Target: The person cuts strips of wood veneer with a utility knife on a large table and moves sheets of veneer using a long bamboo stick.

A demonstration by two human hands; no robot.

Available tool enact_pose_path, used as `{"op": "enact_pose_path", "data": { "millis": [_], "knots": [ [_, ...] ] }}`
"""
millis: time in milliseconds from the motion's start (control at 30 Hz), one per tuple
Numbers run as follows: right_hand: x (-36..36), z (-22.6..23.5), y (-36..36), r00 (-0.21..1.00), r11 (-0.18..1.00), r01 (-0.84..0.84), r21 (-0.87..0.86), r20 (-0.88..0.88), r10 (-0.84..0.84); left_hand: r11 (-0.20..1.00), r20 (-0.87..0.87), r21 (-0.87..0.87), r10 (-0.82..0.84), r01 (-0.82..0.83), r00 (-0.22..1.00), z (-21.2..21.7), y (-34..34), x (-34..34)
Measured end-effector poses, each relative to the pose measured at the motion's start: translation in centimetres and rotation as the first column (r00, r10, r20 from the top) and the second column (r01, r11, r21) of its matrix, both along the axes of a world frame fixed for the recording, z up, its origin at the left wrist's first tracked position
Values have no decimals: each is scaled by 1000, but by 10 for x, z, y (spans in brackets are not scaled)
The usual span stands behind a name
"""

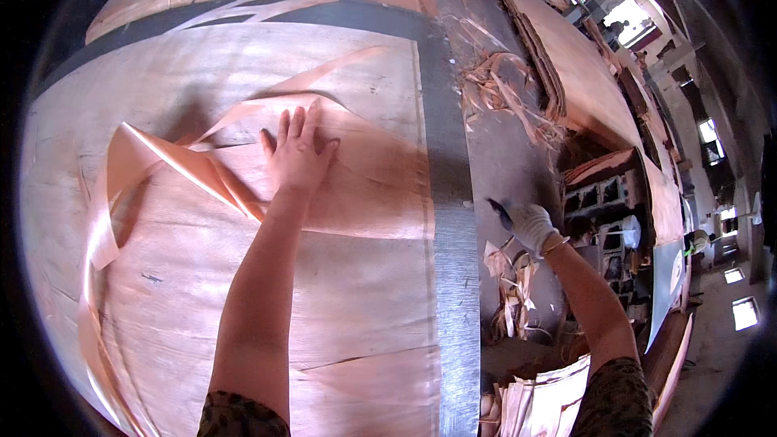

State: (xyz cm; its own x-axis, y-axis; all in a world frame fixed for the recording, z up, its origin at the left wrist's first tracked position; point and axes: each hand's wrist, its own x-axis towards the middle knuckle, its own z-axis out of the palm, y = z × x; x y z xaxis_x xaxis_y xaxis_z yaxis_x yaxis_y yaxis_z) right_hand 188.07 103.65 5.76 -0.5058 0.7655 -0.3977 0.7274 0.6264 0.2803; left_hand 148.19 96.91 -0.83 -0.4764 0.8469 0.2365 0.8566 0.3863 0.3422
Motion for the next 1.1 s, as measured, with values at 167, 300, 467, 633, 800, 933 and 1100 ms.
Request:
{"op": "enact_pose_path", "data": {
  "millis": [167, 300, 467, 633, 800, 933, 1100],
  "knots": [
    [-146, -16, 12, 787, 969, -173, 176, -566, 244, 987, -1, -155, -39, 38, 999, 22, 6, 10],
    [-208, -28, 2, 824, 981, -106, 163, -538, 179, 996, 288, -77, -21, 45, 957, 31, 6, -30],
    [-205, -41, 12, 801, 996, -53, 76, -592, 88, 993, -480, -99, 4, -58, 877, 57, 0, -91],
    [-213, -22, -3, 821, 998, -31, 51, -568, 55, 986, -474, -167, -87, 7, 876, 45, -16, -163],
    [-197, -26, 4, 841, 998, 27, 64, -541, 12, 984, -41, -172, 26, -33, 999, 79, -76, -189],
    [-195, -28, 6, 825, 997, 26, 67, -565, 16, 820, 195, -405, -354, 404, 915, 110, -146, -174],
    [-216, -14, -7, 825, 1000, 8, 26, -565, 9, 913, -311, -306, -364, 270, 878, 71, -215, -213]
  ]
}}
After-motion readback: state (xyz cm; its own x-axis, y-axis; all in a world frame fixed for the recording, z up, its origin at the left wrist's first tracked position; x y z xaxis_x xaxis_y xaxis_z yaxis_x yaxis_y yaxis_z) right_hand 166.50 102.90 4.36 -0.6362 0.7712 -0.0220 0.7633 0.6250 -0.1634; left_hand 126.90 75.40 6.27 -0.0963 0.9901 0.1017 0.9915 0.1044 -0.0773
